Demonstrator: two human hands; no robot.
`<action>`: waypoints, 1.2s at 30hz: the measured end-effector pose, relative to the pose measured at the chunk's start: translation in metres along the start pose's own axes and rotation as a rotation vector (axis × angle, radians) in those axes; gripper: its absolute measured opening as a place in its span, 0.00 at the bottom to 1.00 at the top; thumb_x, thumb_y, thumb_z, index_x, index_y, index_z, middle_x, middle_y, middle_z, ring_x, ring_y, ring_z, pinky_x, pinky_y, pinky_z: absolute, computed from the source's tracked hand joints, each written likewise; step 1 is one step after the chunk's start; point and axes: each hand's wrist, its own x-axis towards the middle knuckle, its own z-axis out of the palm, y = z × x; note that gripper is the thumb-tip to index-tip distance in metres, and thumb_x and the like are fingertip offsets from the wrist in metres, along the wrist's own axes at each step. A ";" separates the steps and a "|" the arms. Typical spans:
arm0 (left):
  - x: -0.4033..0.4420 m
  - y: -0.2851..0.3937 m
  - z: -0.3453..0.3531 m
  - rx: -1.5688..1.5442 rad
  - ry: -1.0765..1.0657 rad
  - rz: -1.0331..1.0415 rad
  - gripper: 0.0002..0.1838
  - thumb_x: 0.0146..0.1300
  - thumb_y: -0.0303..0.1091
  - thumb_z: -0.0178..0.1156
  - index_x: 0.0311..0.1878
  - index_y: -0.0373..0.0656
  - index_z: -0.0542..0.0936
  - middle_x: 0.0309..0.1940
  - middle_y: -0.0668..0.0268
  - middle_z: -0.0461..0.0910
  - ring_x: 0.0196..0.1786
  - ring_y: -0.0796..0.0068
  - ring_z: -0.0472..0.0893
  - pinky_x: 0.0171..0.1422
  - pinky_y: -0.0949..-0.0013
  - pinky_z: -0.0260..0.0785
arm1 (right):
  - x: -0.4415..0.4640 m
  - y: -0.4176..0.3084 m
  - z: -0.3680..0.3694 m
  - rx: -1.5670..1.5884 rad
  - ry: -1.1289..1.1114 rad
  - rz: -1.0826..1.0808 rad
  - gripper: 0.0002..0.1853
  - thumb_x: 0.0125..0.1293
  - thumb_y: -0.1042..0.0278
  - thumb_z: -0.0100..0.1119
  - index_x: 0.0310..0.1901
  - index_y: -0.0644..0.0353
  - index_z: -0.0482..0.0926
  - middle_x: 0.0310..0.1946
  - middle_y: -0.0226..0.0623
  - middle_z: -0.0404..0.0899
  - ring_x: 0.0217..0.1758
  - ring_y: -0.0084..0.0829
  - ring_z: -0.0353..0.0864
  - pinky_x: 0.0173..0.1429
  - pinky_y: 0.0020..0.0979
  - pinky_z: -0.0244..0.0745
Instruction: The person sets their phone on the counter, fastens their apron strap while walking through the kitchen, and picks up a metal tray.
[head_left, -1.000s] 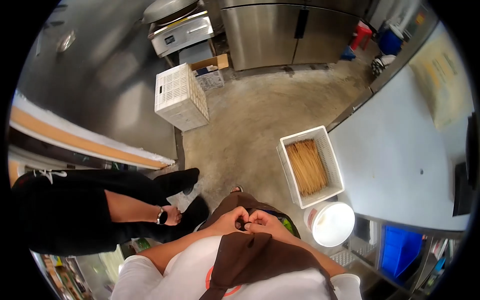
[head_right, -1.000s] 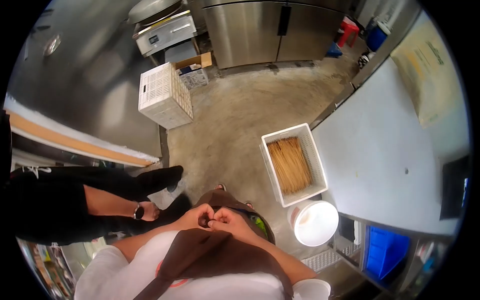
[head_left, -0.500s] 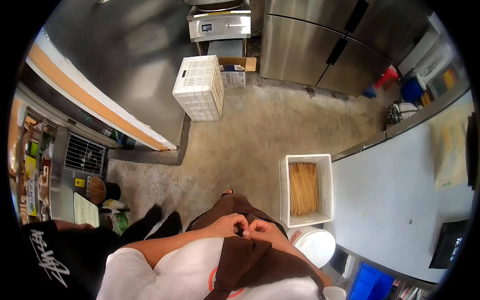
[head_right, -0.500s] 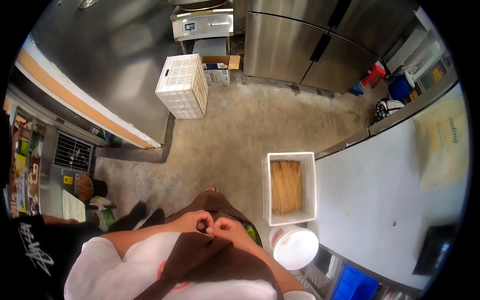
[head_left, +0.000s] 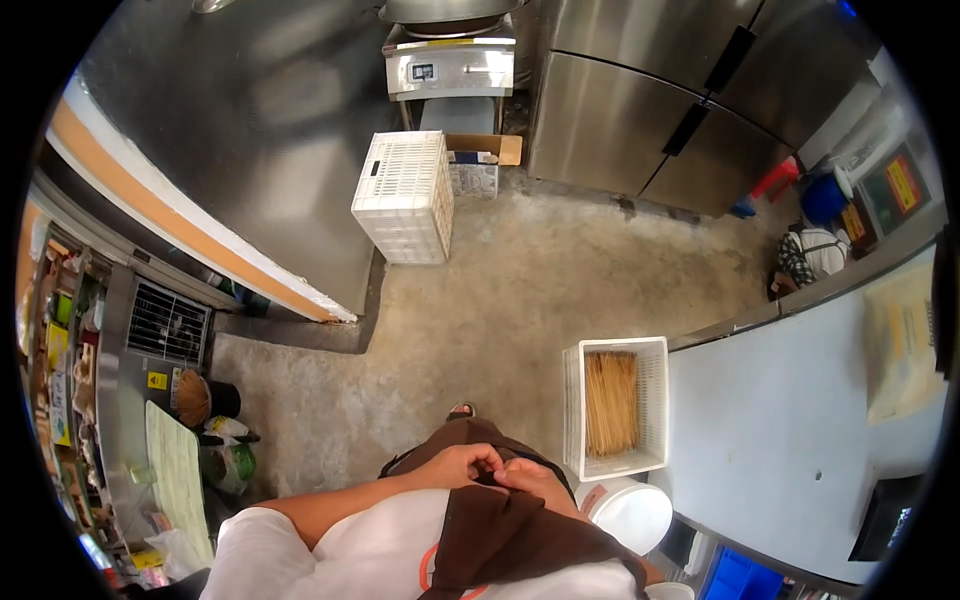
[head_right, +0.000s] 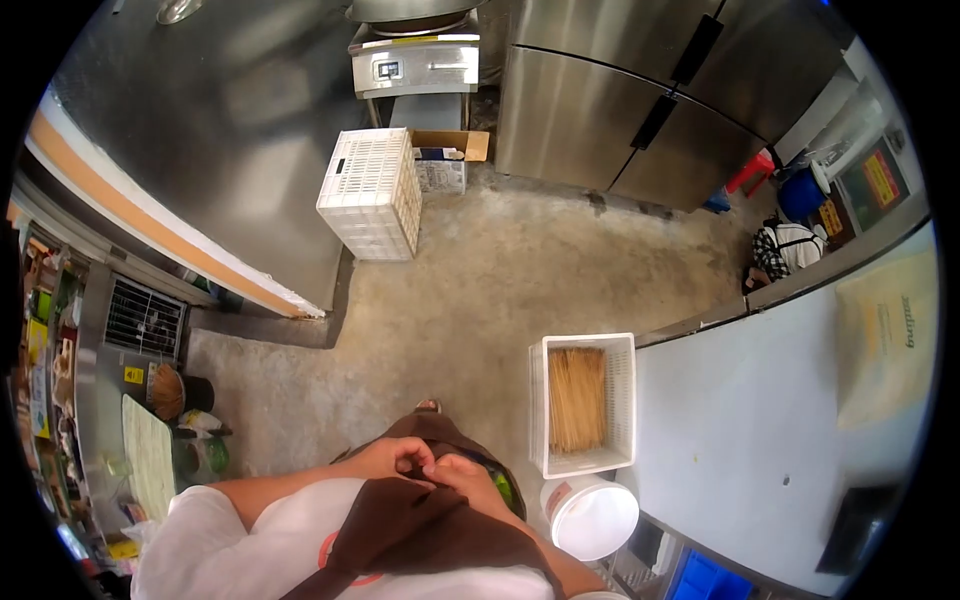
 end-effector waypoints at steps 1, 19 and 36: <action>-0.001 0.006 -0.004 -0.025 -0.001 -0.027 0.16 0.43 0.39 0.68 0.33 0.44 0.74 0.29 0.72 0.74 0.26 0.88 0.68 0.32 0.80 0.60 | 0.003 0.000 0.004 0.002 -0.001 0.013 0.10 0.56 0.65 0.58 0.22 0.55 0.70 0.21 0.18 0.66 0.26 0.10 0.61 0.30 0.14 0.54; 0.012 -0.001 -0.087 -0.141 -0.089 0.020 0.14 0.48 0.25 0.64 0.37 0.43 0.71 0.32 0.71 0.73 0.35 0.85 0.73 0.37 0.78 0.64 | 0.049 -0.075 0.062 -0.224 -0.012 -0.064 0.13 0.57 0.63 0.58 0.19 0.58 0.73 0.21 0.20 0.66 0.25 0.11 0.60 0.27 0.17 0.51; 0.018 0.034 -0.145 -0.024 -0.076 -0.059 0.17 0.42 0.40 0.69 0.31 0.44 0.74 0.24 0.75 0.71 0.24 0.87 0.65 0.32 0.79 0.59 | 0.075 -0.092 0.106 0.049 0.280 -0.064 0.11 0.57 0.68 0.56 0.18 0.58 0.71 0.17 0.19 0.66 0.21 0.10 0.60 0.24 0.17 0.54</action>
